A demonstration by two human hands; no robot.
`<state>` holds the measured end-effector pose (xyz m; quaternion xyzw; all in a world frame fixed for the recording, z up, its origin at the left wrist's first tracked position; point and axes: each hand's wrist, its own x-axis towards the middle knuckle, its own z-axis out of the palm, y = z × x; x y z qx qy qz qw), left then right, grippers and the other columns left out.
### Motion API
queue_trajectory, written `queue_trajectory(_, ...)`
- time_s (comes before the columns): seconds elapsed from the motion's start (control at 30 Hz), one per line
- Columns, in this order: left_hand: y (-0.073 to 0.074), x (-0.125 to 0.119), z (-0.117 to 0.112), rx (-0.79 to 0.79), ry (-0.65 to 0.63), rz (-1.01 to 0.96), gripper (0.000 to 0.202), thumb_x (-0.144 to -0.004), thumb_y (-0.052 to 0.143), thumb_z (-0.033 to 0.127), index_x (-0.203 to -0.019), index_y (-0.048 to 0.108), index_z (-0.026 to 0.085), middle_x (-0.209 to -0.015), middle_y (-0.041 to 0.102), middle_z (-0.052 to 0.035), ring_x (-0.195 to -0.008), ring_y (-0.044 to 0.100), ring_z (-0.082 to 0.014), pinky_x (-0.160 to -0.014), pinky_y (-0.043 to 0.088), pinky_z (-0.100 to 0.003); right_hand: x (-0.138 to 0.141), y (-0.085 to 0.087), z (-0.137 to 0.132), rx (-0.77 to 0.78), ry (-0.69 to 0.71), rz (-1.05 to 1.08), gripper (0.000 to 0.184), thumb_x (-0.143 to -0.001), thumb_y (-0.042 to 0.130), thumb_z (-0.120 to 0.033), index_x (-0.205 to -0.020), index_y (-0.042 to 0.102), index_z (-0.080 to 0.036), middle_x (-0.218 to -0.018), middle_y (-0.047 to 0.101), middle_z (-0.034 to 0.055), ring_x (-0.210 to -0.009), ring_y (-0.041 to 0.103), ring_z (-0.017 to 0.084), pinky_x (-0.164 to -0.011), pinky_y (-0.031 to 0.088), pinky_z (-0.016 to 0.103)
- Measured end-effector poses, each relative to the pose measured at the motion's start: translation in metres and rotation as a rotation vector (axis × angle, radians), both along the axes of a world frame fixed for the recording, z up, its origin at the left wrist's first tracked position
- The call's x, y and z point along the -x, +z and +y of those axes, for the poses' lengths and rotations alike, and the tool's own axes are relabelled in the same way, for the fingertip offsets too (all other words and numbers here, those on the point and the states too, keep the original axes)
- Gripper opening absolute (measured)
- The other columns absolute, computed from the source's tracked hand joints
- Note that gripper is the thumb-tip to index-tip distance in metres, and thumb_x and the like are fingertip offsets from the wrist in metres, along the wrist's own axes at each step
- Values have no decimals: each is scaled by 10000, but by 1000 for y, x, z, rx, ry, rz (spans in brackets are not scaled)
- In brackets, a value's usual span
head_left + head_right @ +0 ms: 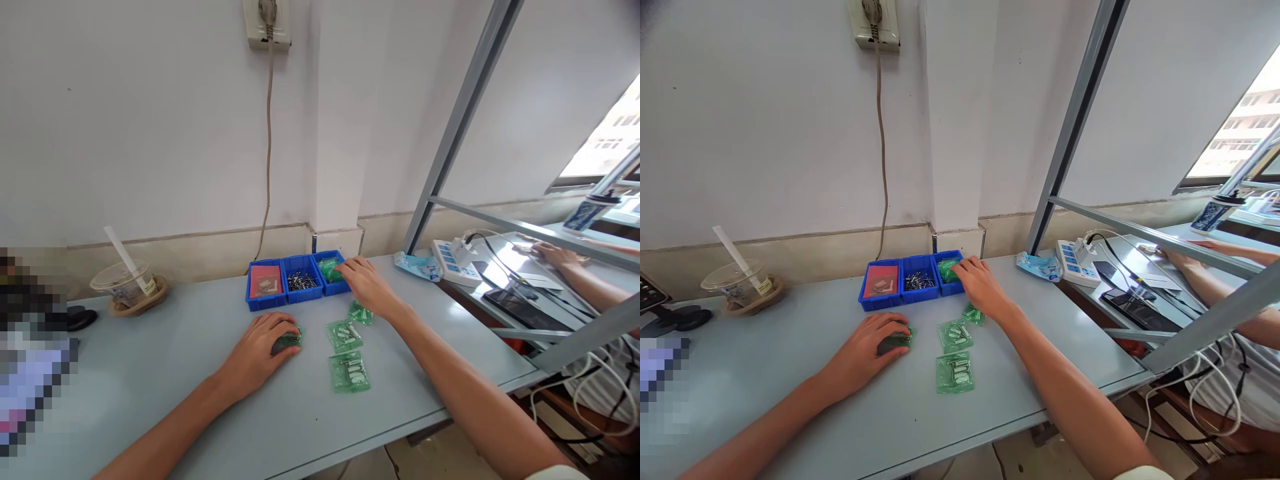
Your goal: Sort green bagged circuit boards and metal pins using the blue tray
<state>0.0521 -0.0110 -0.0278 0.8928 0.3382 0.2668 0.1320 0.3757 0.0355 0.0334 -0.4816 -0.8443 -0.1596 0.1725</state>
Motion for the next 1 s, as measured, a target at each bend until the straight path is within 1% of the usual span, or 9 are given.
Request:
queue_trajectory(0.17, 5, 0, 1, 5, 26, 1, 190, -1032, 614, 410, -1144, 662, 264, -1217, 676, -46, -1160, 615, -246, -1045, 476, -448, 3, -3, 0, 24, 1, 13, 304, -1012, 416, -15, -1114, 639, -195, -1067, 679, 99, -1019, 579, 259, -882, 408, 362)
queue_trajectory(0.33, 8, 2, -1, -31, 22, 9, 302, -983, 683, 437, -1238, 668, 275, -1320, 649, -64, -1238, 574, -277, -1078, 462, -471, 2, -8, 2, 21, -61, 17, 275, -1001, 444, -29, -1082, 641, -201, -1061, 692, 107, -1019, 593, 278, -875, 377, 380)
queue_trajectory(0.43, 7, 2, 0, -25, 11, 18, 254, -1019, 636, 402, -1244, 671, 289, -1280, 677, -50, -1237, 573, -268, -1073, 463, -464, 6, -7, 1, 10, -98, 40, 283, -1008, 415, -37, -1092, 629, -201, -1067, 684, 119, -986, 581, 286, -862, 379, 389)
queue_trajectory(0.53, 6, 3, 1, -21, 25, -7, 212, -1054, 574, 371, -1209, 678, 272, -1212, 683, -57, -1180, 583, -260, -1036, 481, -448, 17, -2, -5, -66, -127, 154, 243, -1031, 399, -85, -1117, 602, -188, -1121, 660, 141, -1011, 546, 302, -894, 393, 408)
queue_trajectory(0.6, 6, 3, 1, 5, 49, -37, 207, -1061, 554, 358, -1201, 670, 258, -1189, 660, -65, -1140, 583, -255, -1007, 495, -433, 27, 0, -11, -69, -64, 269, 185, -1046, 415, -127, -1096, 582, -191, -1123, 649, 130, -1013, 540, 290, -924, 407, 408)
queue_trajectory(0.73, 8, 4, 0, 127, 60, -115, 190, -1057, 552, 331, -1199, 651, 250, -1159, 613, -56, -1030, 607, -214, -910, 526, -359, 48, -2, -25, 57, 136, 397, 124, -1065, 446, -181, -1046, 566, -210, -1051, 650, 82, -962, 542, 248, -906, 431, 380)
queue_trajectory(0.83, 8, 3, 0, 212, 57, -217, 159, -1055, 549, 305, -1145, 667, 249, -1145, 608, -49, -964, 617, -184, -804, 527, -300, 63, -8, -38, 263, 294, 378, 98, -1066, 493, -212, -1016, 575, -226, -966, 649, 38, -937, 551, 219, -869, 441, 348)
queue_trajectory(0.93, 8, 0, 1, 269, 41, -354, 152, -1047, 558, 301, -1102, 688, 245, -1147, 621, -58, -989, 628, -186, -823, 538, -299, 76, -16, -48, 447, 387, 396, 56, -1051, 575, -285, -1024, 583, -237, -994, 656, 24, -953, 566, 205, -832, 448, 321)
queue_trajectory(1.0, 8, -3, 1, 302, 19, -437, 152, -1039, 570, 310, -1079, 699, 241, -1158, 627, -69, -1020, 635, -196, -871, 551, -320, 82, -20, -53, 523, 398, 428, 99, -1029, 623, -332, -1038, 585, -241, -1024, 653, 23, -952, 570, 201, -812, 445, 314)
